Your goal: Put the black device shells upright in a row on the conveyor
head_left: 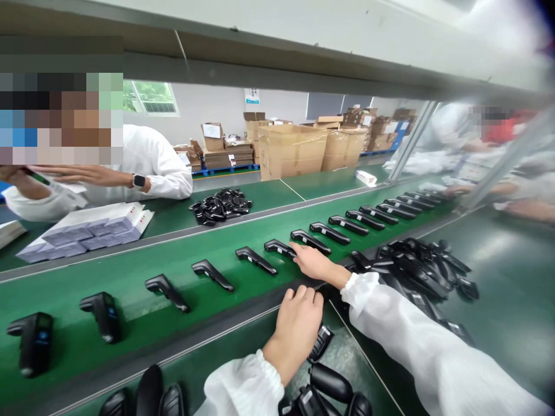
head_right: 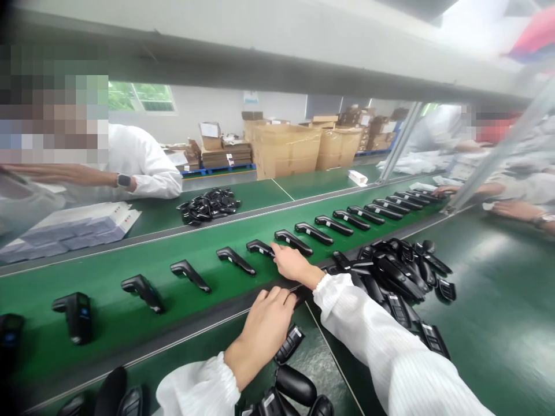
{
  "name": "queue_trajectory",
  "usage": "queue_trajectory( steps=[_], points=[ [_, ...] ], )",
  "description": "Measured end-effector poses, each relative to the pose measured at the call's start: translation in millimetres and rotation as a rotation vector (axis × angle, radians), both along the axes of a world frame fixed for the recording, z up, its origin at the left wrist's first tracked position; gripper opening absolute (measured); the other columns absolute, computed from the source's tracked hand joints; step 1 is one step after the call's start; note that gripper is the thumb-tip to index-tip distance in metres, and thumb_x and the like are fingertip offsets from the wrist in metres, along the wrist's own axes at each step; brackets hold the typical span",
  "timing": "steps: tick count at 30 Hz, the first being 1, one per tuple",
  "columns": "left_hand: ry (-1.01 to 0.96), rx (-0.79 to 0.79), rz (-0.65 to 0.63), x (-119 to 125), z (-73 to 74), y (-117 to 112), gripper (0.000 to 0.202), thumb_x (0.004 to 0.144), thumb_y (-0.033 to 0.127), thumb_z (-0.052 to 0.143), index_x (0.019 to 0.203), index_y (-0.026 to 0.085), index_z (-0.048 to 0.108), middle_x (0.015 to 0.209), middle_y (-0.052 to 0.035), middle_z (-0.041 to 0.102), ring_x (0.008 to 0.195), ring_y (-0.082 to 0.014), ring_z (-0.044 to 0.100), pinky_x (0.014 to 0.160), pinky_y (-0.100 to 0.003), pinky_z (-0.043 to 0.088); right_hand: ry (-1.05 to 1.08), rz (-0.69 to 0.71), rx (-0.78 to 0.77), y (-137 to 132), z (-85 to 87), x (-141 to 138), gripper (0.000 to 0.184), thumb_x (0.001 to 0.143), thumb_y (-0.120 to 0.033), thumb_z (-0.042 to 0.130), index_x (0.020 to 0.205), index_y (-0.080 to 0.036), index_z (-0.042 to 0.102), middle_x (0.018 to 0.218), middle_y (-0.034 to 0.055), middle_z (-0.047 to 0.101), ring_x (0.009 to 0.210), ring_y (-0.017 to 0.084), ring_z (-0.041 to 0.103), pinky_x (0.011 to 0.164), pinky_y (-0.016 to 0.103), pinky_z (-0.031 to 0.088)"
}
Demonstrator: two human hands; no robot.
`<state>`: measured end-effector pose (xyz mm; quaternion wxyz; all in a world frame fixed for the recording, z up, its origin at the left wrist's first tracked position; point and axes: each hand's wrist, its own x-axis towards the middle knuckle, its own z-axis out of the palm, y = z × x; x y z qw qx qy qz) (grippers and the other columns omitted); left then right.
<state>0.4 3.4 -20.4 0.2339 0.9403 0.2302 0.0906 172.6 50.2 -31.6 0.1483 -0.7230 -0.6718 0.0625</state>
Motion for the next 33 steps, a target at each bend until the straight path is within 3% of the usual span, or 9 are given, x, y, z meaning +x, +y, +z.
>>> queue_trajectory(
  steps=[4, 9, 11, 16, 18, 22, 26, 30, 33],
  points=[
    [-0.001, -0.021, 0.057, -24.2, 3.0, 4.8, 0.043, 0.079, 0.002, 0.049, 0.119, 0.013, 0.058, 0.109, -0.0142, 0.060, 0.107, -0.0334, 0.055, 0.096, -0.053, 0.043, -0.091, -0.099, -0.020, 11.3, -12.4, -3.3, 0.034, 0.101, -0.022, 0.040, 0.130, -0.012, 0.053, 0.119, 0.0195, 0.064, 0.111, 0.029, 0.061, 0.090, 0.037, 0.047],
    [-0.188, -0.231, 0.295, -58.6, 2.1, 26.0, 0.035, 0.082, 0.012, 0.051, 0.115, 0.016, 0.058, 0.113, -0.0114, 0.055, 0.095, -0.0240, 0.062, 0.086, -0.040, 0.054, -0.057, -0.193, 0.074, 1.8, 7.2, -2.5, 0.043, 0.102, -0.035, 0.042, 0.137, -0.012, 0.048, 0.130, 0.0225, 0.057, 0.124, 0.036, 0.050, 0.097, 0.048, 0.042],
    [-0.279, -0.300, 0.389, -67.3, 1.0, 34.8, 0.029, 0.085, 0.019, 0.050, 0.114, 0.015, 0.056, 0.110, -0.0104, 0.055, 0.091, -0.0211, 0.064, 0.080, -0.035, 0.057, 0.199, -0.212, 0.148, -16.1, 17.1, -17.3, 0.043, 0.101, -0.042, 0.043, 0.131, -0.014, 0.053, 0.125, 0.0191, 0.061, 0.117, 0.032, 0.055, 0.096, 0.044, 0.044],
    [-0.555, -0.534, 0.460, -64.5, 1.4, 33.4, 0.030, 0.090, 0.033, 0.053, 0.116, 0.021, 0.048, 0.103, -0.0049, 0.056, 0.093, -0.0184, 0.066, 0.081, -0.032, 0.058, 1.259, -0.200, 0.096, -57.6, 17.8, -80.6, 0.040, 0.086, -0.052, 0.060, 0.109, -0.020, 0.063, 0.097, 0.0072, 0.068, 0.086, 0.021, 0.065, 0.071, 0.031, 0.051],
    [-0.565, -0.563, 0.452, -59.4, 3.7, 21.8, 0.035, 0.086, 0.032, 0.058, 0.117, 0.021, 0.047, 0.105, -0.0060, 0.057, 0.095, -0.0208, 0.065, 0.083, -0.036, 0.057, 1.399, -0.239, 0.194, -55.9, 13.6, -89.3, 0.039, 0.081, -0.046, 0.065, 0.109, -0.019, 0.063, 0.093, 0.0058, 0.067, 0.083, 0.020, 0.063, 0.070, 0.030, 0.049],
    [-0.173, -0.199, 0.249, -55.1, 10.9, -8.2, 0.046, 0.082, 0.030, 0.065, 0.125, 0.020, 0.051, 0.116, -0.0117, 0.059, 0.111, -0.0310, 0.056, 0.095, -0.050, 0.049, 1.051, -0.212, 0.308, -25.6, 9.2, -58.3, 0.029, 0.084, -0.033, 0.058, 0.108, -0.019, 0.067, 0.089, 0.0032, 0.067, 0.080, 0.018, 0.060, 0.076, 0.031, 0.047],
    [0.096, 0.069, 0.010, -53.2, 11.2, -28.7, 0.020, 0.085, 0.027, 0.064, 0.103, 0.019, 0.066, 0.107, -0.0118, 0.063, 0.105, -0.0345, 0.056, 0.090, -0.053, 0.048, 0.332, -0.027, 0.143, 0.7, 5.3, -20.9, 0.024, 0.091, -0.018, 0.054, 0.109, -0.023, 0.069, 0.110, 0.0046, 0.068, 0.103, 0.019, 0.062, 0.094, 0.031, 0.043],
    [0.026, -0.058, 0.027, -56.3, 6.3, -26.5, 0.017, 0.084, 0.011, 0.052, 0.089, 0.016, 0.067, 0.098, -0.0142, 0.065, 0.101, -0.0348, 0.058, 0.093, -0.056, 0.043, 0.021, -0.044, 0.031, 10.9, -6.3, -15.0, 0.035, 0.095, -0.016, 0.052, 0.130, -0.018, 0.055, 0.114, 0.0132, 0.068, 0.103, 0.024, 0.065, 0.090, 0.033, 0.046],
    [-0.062, -0.206, 0.132, -66.4, 7.1, -11.3, 0.022, 0.087, 0.012, 0.047, 0.091, 0.018, 0.067, 0.095, -0.0121, 0.067, 0.097, -0.0318, 0.060, 0.092, -0.050, 0.043, -0.042, -0.090, 0.023, 18.9, -14.3, -17.9, 0.031, 0.099, -0.024, 0.046, 0.125, -0.009, 0.055, 0.114, 0.0214, 0.066, 0.107, 0.030, 0.062, 0.093, 0.038, 0.045]
  ],
)
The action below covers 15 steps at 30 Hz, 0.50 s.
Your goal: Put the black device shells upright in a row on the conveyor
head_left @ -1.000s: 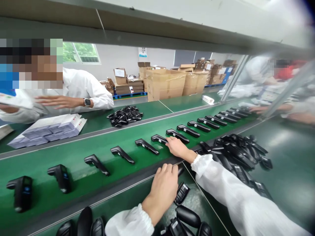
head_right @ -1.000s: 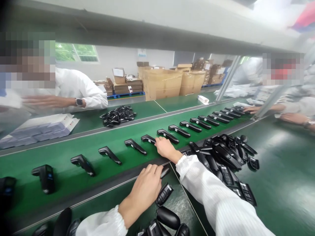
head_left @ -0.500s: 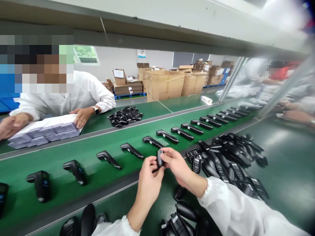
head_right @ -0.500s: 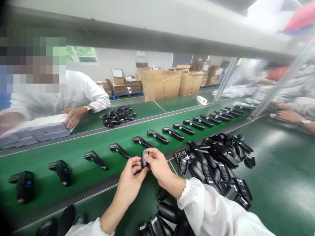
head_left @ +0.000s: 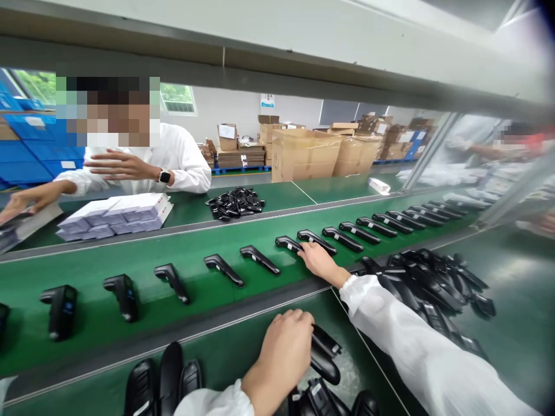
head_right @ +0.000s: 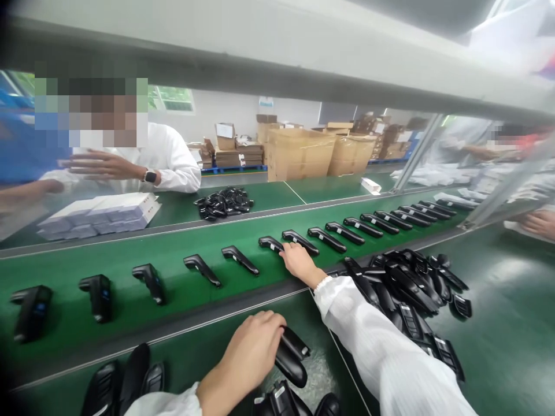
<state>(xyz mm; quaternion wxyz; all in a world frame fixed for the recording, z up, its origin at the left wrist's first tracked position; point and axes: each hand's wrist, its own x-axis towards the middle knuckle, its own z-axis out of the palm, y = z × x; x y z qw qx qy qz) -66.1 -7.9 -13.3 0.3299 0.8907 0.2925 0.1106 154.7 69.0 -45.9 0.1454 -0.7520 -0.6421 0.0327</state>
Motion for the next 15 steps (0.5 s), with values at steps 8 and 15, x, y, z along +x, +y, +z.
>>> queue_trajectory(
  steps=[8, 15],
  points=[
    [-0.328, -0.623, 0.431, -29.6, 13.2, 45.8, 0.025, 0.083, 0.029, 0.048, 0.104, 0.017, 0.057, 0.071, -0.0003, 0.055, 0.059, -0.0163, 0.054, 0.057, -0.028, 0.044, 0.137, 0.039, 0.150, -18.4, 30.0, -4.4, 0.042, 0.101, -0.038, 0.043, 0.137, -0.017, 0.051, 0.138, 0.0188, 0.054, 0.130, 0.033, 0.045, 0.104, 0.051, 0.038],
    [-0.576, -1.046, 0.421, -26.5, 22.8, 36.6, 0.027, 0.066, 0.024, 0.055, 0.092, 0.016, 0.053, 0.064, 0.0059, 0.039, 0.052, -0.0091, 0.038, 0.053, -0.022, 0.035, 1.463, 0.570, 0.120, -83.3, 46.7, -53.7, 0.036, 0.095, -0.041, 0.059, 0.127, -0.026, 0.060, 0.126, 0.0097, 0.065, 0.115, 0.024, 0.059, 0.095, 0.042, 0.048]
  ],
)
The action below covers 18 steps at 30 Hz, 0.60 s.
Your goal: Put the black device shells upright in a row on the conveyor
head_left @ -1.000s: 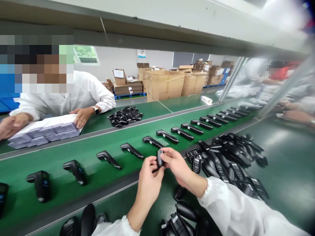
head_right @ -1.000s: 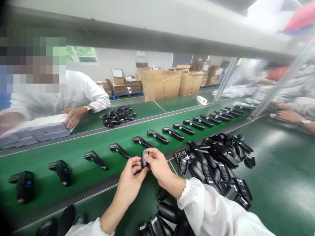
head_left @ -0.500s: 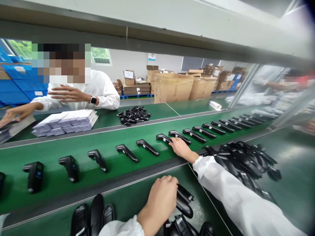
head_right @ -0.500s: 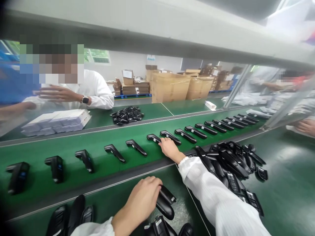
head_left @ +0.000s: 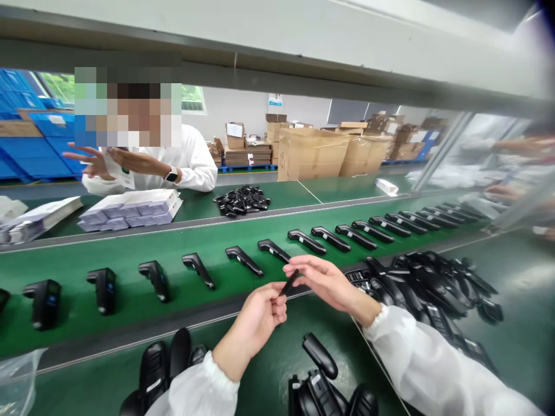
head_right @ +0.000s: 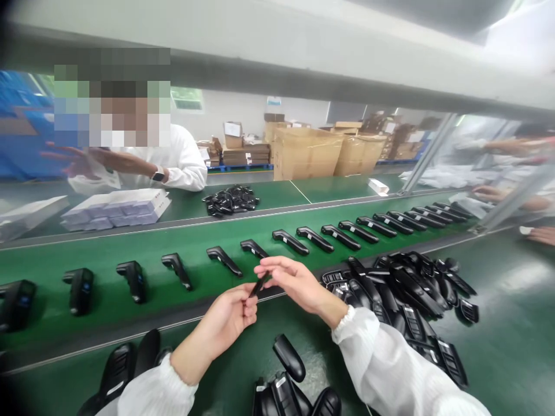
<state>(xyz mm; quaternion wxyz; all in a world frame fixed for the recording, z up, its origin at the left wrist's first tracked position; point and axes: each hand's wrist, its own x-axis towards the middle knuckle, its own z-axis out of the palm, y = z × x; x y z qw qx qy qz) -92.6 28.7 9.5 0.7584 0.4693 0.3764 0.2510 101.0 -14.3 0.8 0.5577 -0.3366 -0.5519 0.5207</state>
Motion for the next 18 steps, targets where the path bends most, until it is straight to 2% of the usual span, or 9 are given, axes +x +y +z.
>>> queue_trajectory(
  steps=[3, 5, 7, 9, 10, 12, 14, 15, 18],
  points=[
    [-0.028, -0.013, -0.034, 10.1, -1.8, -3.8, 0.021, 0.068, 0.024, 0.052, 0.088, 0.017, 0.051, 0.064, 0.0069, 0.033, 0.051, -0.0090, 0.033, 0.052, -0.022, 0.032, 0.129, -0.033, -0.029, -5.0, -3.1, -15.0, 0.033, 0.089, -0.037, 0.069, 0.119, -0.025, 0.065, 0.117, 0.0084, 0.068, 0.107, 0.022, 0.062, 0.090, 0.038, 0.049],
    [0.008, 0.024, -0.056, 14.1, -5.1, -4.1, 0.018, 0.073, 0.026, 0.049, 0.089, 0.018, 0.049, 0.064, 0.0062, 0.034, 0.052, -0.0105, 0.034, 0.053, -0.023, 0.032, 0.047, -0.103, -0.060, 1.8, -6.1, -13.9, 0.034, 0.081, -0.032, 0.077, 0.114, -0.026, 0.068, 0.101, 0.0034, 0.070, 0.092, 0.017, 0.063, 0.084, 0.033, 0.049],
    [0.080, 0.098, -0.058, 13.5, -8.2, -5.2, 0.019, 0.080, 0.030, 0.046, 0.094, 0.019, 0.050, 0.066, 0.0048, 0.040, 0.055, -0.0131, 0.038, 0.055, -0.026, 0.035, -0.083, -0.192, -0.072, 15.6, -10.0, -2.9, 0.033, 0.080, -0.032, 0.077, 0.112, -0.025, 0.069, 0.088, -0.0004, 0.068, 0.082, 0.015, 0.062, 0.079, 0.030, 0.049],
    [0.143, 0.209, -0.064, 8.1, -9.5, -10.4, 0.022, 0.082, 0.033, 0.054, 0.099, 0.020, 0.055, 0.073, 0.0013, 0.050, 0.066, -0.0169, 0.046, 0.066, -0.030, 0.041, -0.274, -0.275, -0.056, 33.9, -15.2, 15.4, 0.030, 0.082, -0.032, 0.073, 0.111, -0.024, 0.070, 0.089, -0.0003, 0.068, 0.082, 0.015, 0.061, 0.081, 0.031, 0.048],
    [0.184, 0.332, -0.120, 4.2, -9.3, -15.0, 0.024, 0.080, 0.032, 0.061, 0.102, 0.021, 0.058, 0.082, -0.0011, 0.055, 0.077, -0.0197, 0.050, 0.075, -0.034, 0.042, -0.398, -0.314, -0.045, 43.5, -18.5, 25.5, 0.028, 0.082, -0.031, 0.071, 0.109, -0.023, 0.070, 0.093, 0.0005, 0.069, 0.084, 0.016, 0.061, 0.083, 0.033, 0.048],
    [0.307, 0.704, -0.353, -3.5, -8.1, -27.1, 0.034, 0.076, 0.025, 0.069, 0.109, 0.025, 0.063, 0.106, -0.0050, 0.060, 0.102, -0.0264, 0.051, 0.093, -0.043, 0.039, -0.678, -0.379, -0.013, 60.8, -26.3, 43.4, 0.022, 0.084, -0.027, 0.067, 0.105, -0.024, 0.072, 0.102, 0.0024, 0.071, 0.090, 0.019, 0.062, 0.088, 0.036, 0.047],
    [0.470, 1.100, -0.612, -8.2, -7.0, -39.7, 0.037, 0.080, 0.022, 0.068, 0.116, 0.027, 0.062, 0.126, -0.0074, 0.056, 0.115, -0.0317, 0.047, 0.099, -0.051, 0.037, -0.944, -0.408, 0.038, 73.9, -35.2, 54.3, 0.024, 0.086, -0.021, 0.063, 0.109, -0.025, 0.071, 0.113, 0.0041, 0.070, 0.102, 0.022, 0.062, 0.095, 0.038, 0.045],
    [0.545, 1.239, -0.695, -8.6, -6.7, -44.7, 0.035, 0.084, 0.022, 0.066, 0.118, 0.027, 0.061, 0.130, -0.0085, 0.054, 0.116, -0.0327, 0.048, 0.097, -0.053, 0.039, -1.060, -0.417, 0.054, 78.7, -39.7, 56.7, 0.030, 0.088, -0.018, 0.061, 0.117, -0.025, 0.068, 0.118, 0.0049, 0.069, 0.108, 0.022, 0.061, 0.097, 0.038, 0.045],
    [0.639, 1.407, -0.744, -3.7, -7.0, -49.5, 0.020, 0.089, 0.026, 0.066, 0.109, 0.023, 0.062, 0.127, -0.0082, 0.057, 0.113, -0.0305, 0.053, 0.091, -0.048, 0.048, -1.318, -0.480, 0.021, 89.1, -51.0, 56.0, 0.044, 0.093, -0.016, 0.056, 0.137, -0.020, 0.054, 0.126, 0.0108, 0.065, 0.116, 0.024, 0.059, 0.098, 0.035, 0.044]
  ],
)
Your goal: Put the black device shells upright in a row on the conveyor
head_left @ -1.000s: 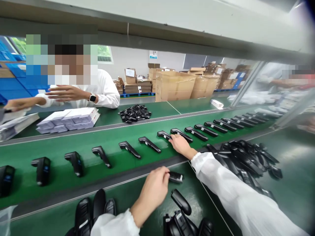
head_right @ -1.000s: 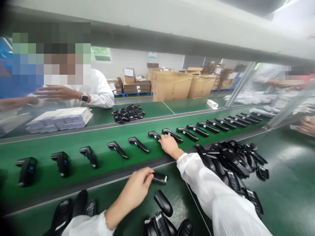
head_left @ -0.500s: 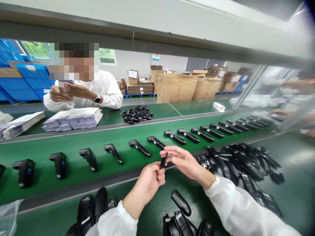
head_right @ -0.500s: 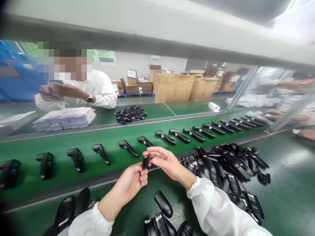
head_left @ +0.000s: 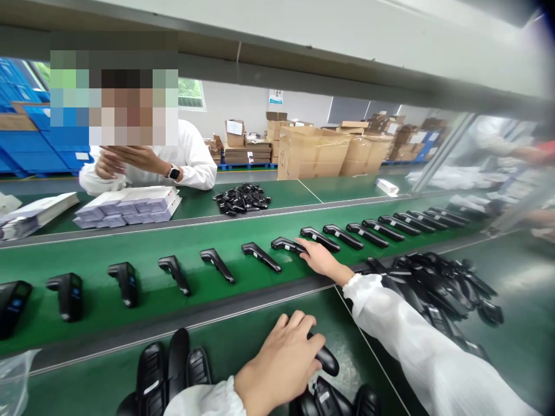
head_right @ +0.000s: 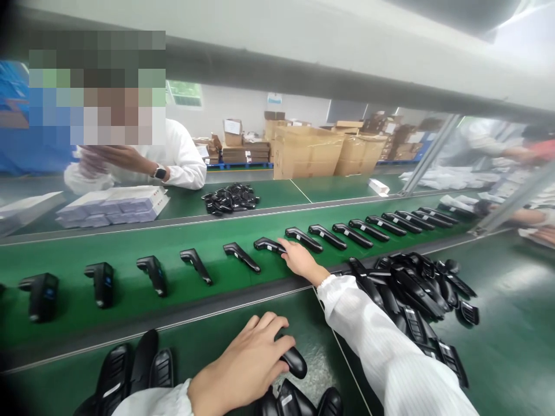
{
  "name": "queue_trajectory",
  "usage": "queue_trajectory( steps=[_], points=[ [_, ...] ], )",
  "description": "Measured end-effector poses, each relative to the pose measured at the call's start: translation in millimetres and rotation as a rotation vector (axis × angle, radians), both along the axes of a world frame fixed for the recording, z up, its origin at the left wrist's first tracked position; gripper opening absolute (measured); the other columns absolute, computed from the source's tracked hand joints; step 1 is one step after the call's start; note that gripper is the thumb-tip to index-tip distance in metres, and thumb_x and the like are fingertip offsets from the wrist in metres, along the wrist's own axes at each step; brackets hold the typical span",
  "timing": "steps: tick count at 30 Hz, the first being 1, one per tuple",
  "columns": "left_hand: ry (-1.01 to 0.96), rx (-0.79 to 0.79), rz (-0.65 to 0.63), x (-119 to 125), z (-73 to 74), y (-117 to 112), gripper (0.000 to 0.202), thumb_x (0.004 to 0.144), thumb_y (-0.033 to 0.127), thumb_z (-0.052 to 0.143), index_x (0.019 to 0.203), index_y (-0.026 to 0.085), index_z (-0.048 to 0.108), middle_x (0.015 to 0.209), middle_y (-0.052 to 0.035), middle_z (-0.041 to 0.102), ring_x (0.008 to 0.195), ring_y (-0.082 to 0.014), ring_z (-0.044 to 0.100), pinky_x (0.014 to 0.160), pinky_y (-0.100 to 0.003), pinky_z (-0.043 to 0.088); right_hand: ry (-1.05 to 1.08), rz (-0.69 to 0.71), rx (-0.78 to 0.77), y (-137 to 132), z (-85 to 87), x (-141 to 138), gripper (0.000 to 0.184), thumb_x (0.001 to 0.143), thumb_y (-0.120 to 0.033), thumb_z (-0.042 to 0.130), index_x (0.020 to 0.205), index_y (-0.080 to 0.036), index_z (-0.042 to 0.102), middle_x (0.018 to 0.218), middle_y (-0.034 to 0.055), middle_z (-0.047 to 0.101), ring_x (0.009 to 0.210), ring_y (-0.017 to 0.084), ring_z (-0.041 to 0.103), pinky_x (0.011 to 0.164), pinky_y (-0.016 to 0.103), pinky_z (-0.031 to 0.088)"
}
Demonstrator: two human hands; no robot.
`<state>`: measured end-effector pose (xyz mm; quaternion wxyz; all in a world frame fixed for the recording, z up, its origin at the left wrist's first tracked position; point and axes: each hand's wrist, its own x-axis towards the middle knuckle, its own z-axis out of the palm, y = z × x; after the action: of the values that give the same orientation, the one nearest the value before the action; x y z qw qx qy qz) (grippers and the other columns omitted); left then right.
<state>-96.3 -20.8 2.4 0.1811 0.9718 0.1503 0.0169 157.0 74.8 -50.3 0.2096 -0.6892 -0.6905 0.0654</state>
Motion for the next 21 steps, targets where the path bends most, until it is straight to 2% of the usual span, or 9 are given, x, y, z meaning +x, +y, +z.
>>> queue_trajectory(
  steps=[3, 6, 9, 10, 12, 14, 15, 18, 21],
  points=[
    [0.011, 0.032, 0.029, 5.4, 0.7, 8.6, 0.019, 0.088, 0.027, 0.069, 0.104, 0.022, 0.060, 0.112, -0.0047, 0.064, 0.104, -0.0273, 0.058, 0.087, -0.044, 0.051, -0.077, -0.088, -0.029, 7.6, -4.4, -3.2, 0.036, 0.097, -0.022, 0.053, 0.131, -0.012, 0.057, 0.119, 0.0171, 0.066, 0.112, 0.026, 0.061, 0.097, 0.035, 0.045],
    [-0.019, 0.046, 0.213, 2.7, 4.4, 23.4, 0.019, 0.092, 0.024, 0.064, 0.109, 0.020, 0.057, 0.105, -0.0043, 0.065, 0.097, -0.0257, 0.061, 0.085, -0.043, 0.053, -0.102, -0.139, -0.029, 8.7, 2.6, -5.6, 0.035, 0.098, -0.025, 0.051, 0.129, -0.011, 0.058, 0.118, 0.0200, 0.064, 0.116, 0.031, 0.058, 0.098, 0.041, 0.043],
    [-0.108, 0.103, 0.403, -7.1, 9.1, 38.9, 0.023, 0.096, 0.024, 0.059, 0.117, 0.020, 0.052, 0.110, -0.0055, 0.064, 0.101, -0.0255, 0.061, 0.086, -0.042, 0.053, -0.033, -0.118, 0.029, -5.3, 21.6, -13.8, 0.046, 0.098, -0.036, 0.053, 0.137, -0.012, 0.052, 0.132, 0.0217, 0.056, 0.126, 0.033, 0.050, 0.101, 0.045, 0.041],
    [-0.133, 0.123, 0.432, -10.5, 10.1, 43.6, 0.024, 0.096, 0.024, 0.059, 0.118, 0.020, 0.051, 0.112, -0.0055, 0.063, 0.102, -0.0252, 0.061, 0.087, -0.041, 0.053, 0.064, -0.029, 0.031, -13.4, 29.6, -18.8, 0.049, 0.098, -0.040, 0.053, 0.139, -0.013, 0.051, 0.134, 0.0198, 0.056, 0.125, 0.031, 0.051, 0.101, 0.043, 0.042],
    [-0.161, 0.154, 0.436, -15.1, 11.1, 51.8, 0.024, 0.095, 0.021, 0.060, 0.117, 0.020, 0.051, 0.113, -0.0054, 0.062, 0.103, -0.0242, 0.061, 0.087, -0.039, 0.053, 0.316, 0.273, -0.057, -31.6, 45.5, -31.4, 0.051, 0.096, -0.046, 0.055, 0.138, -0.018, 0.052, 0.130, 0.0125, 0.061, 0.115, 0.024, 0.059, 0.095, 0.035, 0.047],
    [-0.161, 0.181, 0.416, -15.8, 11.4, 57.2, 0.023, 0.094, 0.017, 0.059, 0.116, 0.020, 0.052, 0.112, -0.0054, 0.062, 0.103, -0.0231, 0.061, 0.087, -0.037, 0.053, 0.488, 0.536, -0.194, -47.4, 59.2, -44.4, 0.047, 0.092, -0.049, 0.060, 0.131, -0.022, 0.060, 0.114, 0.0053, 0.069, 0.098, 0.020, 0.064, 0.084, 0.029, 0.050],
    [-0.151, 0.201, 0.408, -14.9, 12.0, 58.2, 0.023, 0.095, 0.015, 0.058, 0.117, 0.020, 0.052, 0.111, -0.0056, 0.063, 0.102, -0.0230, 0.062, 0.088, -0.037, 0.053, 0.519, 0.589, -0.239, -52.5, 64.3, -49.6, 0.043, 0.091, -0.048, 0.062, 0.125, -0.022, 0.063, 0.105, 0.0029, 0.071, 0.090, 0.019, 0.065, 0.079, 0.028, 0.050],
    [-0.092, 0.273, 0.438, -11.5, 16.9, 50.2, 0.035, 0.094, 0.014, 0.056, 0.128, 0.016, 0.048, 0.120, -0.0106, 0.062, 0.108, -0.0262, 0.060, 0.093, -0.042, 0.051, 0.499, 0.533, -0.238, -53.2, 70.1, -54.5, 0.028, 0.091, -0.041, 0.062, 0.109, -0.021, 0.070, 0.086, -0.0003, 0.071, 0.075, 0.016, 0.063, 0.070, 0.026, 0.048],
    [-0.022, 0.215, 0.417, -13.4, 21.5, 23.4, 0.057, 0.089, 0.023, 0.066, 0.140, 0.018, 0.041, 0.137, -0.0150, 0.052, 0.120, -0.0333, 0.053, 0.096, -0.050, 0.050, 0.498, 0.335, -0.148, -37.7, 59.1, -44.5, 0.019, 0.089, -0.034, 0.062, 0.100, -0.021, 0.071, 0.087, 0.0000, 0.071, 0.078, 0.017, 0.064, 0.075, 0.028, 0.048]
  ],
)
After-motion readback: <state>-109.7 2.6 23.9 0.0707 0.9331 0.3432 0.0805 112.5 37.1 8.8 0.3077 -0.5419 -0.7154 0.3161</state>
